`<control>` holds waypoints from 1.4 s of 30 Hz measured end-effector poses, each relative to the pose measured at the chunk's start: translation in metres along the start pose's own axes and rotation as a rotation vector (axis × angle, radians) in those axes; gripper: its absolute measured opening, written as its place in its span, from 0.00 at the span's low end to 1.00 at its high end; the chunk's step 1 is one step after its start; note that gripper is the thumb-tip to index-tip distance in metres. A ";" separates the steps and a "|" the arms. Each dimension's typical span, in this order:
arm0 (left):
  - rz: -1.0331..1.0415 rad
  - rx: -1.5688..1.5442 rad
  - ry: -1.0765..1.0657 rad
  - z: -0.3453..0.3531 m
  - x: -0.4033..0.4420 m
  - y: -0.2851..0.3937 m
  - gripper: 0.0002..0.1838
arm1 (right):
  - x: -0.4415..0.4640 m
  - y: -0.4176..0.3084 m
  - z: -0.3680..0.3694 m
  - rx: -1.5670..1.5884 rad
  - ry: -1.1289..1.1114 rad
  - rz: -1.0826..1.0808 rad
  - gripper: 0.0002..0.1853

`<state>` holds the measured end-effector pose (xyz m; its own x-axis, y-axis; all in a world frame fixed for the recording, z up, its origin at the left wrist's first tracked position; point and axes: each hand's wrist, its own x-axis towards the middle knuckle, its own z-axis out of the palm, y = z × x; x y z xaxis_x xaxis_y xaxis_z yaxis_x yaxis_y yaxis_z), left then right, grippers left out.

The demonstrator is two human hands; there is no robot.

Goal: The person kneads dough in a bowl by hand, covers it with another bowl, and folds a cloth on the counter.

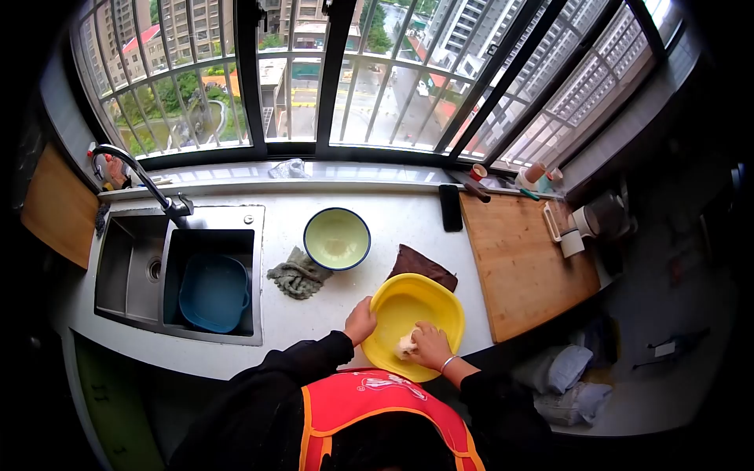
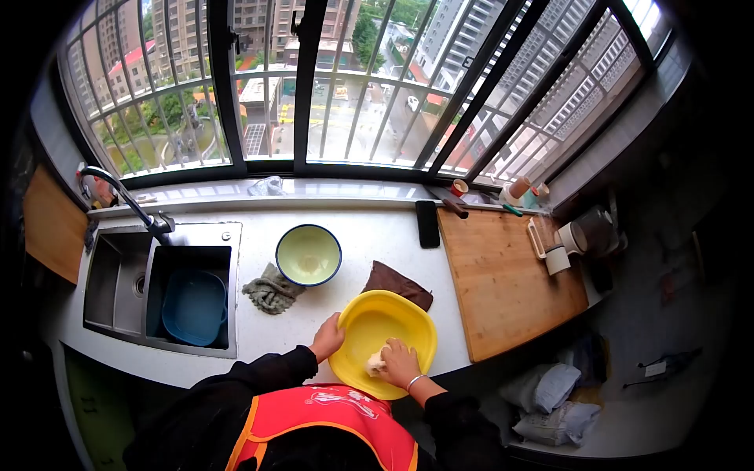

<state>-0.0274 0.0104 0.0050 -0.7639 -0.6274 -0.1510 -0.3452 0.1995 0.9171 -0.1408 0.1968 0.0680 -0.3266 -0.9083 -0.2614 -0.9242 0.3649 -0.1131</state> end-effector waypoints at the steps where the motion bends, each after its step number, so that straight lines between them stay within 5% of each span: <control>1: 0.003 -0.001 -0.014 0.000 0.000 0.000 0.13 | 0.000 0.012 0.007 0.045 0.014 -0.026 0.19; 12: 0.037 0.031 0.011 0.003 0.002 0.000 0.12 | 0.050 0.006 0.033 0.086 0.243 -0.090 0.11; 22: -0.006 0.069 0.004 0.002 0.001 0.004 0.14 | 0.108 -0.001 0.032 0.152 0.157 -0.136 0.09; 34: -0.040 0.112 -0.013 -0.002 -0.001 0.014 0.15 | 0.116 -0.006 0.054 0.193 0.439 -0.106 0.10; 39: 0.011 0.114 0.015 0.005 -0.001 0.000 0.15 | 0.116 -0.011 0.046 0.126 0.141 0.034 0.12; 42: 0.006 0.096 0.061 0.008 0.000 -0.004 0.14 | 0.104 -0.005 0.023 0.276 -0.037 -0.016 0.25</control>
<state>-0.0301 0.0153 -0.0016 -0.7327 -0.6698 -0.1204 -0.3938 0.2730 0.8777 -0.1657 0.1050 0.0189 -0.3000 -0.9084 -0.2913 -0.8386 0.3967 -0.3733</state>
